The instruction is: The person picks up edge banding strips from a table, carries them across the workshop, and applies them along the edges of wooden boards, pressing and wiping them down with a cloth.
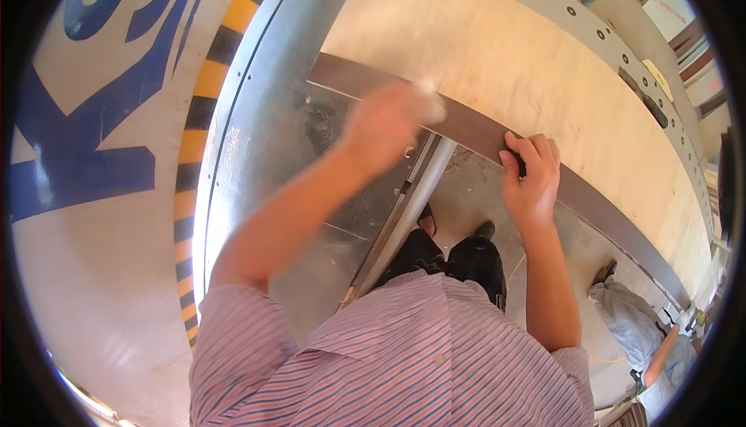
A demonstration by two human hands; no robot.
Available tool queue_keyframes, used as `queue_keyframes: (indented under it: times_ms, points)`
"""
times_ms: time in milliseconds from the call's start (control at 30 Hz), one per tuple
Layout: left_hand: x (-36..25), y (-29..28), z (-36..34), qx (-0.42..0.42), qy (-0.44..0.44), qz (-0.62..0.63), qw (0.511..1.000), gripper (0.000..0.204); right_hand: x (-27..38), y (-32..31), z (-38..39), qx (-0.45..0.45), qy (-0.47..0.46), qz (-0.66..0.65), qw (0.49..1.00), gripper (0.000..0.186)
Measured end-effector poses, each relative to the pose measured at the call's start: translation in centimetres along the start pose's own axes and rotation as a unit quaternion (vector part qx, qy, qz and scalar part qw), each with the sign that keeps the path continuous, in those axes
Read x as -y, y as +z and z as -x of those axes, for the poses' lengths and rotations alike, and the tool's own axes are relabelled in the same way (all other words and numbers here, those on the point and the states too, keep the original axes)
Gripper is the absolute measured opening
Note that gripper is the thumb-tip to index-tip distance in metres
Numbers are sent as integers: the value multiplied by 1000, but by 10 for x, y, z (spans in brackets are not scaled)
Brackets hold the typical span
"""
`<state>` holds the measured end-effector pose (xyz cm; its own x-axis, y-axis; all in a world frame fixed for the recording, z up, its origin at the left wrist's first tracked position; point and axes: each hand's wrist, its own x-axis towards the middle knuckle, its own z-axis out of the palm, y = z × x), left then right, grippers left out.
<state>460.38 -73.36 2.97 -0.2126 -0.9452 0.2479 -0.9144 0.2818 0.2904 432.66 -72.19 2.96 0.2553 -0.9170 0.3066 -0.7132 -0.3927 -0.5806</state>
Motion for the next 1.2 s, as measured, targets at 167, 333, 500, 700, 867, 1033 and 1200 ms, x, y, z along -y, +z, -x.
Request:
queue_keyframes:
  times_ms: [167, 333, 500, 700, 867, 1033, 1200]
  points:
    - [27, 13, 4, -91, -46, -125, 987, 25, 5, -2, 1, 0, -16, -1, 1000, 17]
    - [-45, 9, 13, -95, 111, -26, 989, 29, 1, -7, 11, -2, -15, -14, 1000, 16]
    - [-55, 34, 4, -99, 70, 45, 992, 35, -3, -2, 3, -6, -24, -1, 1000, 18]
    - [91, -27, 8, -32, -35, -219, 975, 18, -3, -8, 7, 0, -30, -13, 999, 19]
    - [65, -43, 11, -161, -135, -176, 962, 16, -12, -10, 8, -16, -19, -14, 1000, 17]
    - [-44, -27, 13, -128, -58, -23, 990, 20, -8, -9, 7, -9, -2, -9, 1000, 18]
    - [-105, 24, -7, -61, 158, 66, 983, 23, -5, -4, 5, 1, -5, -20, 1000, 23]
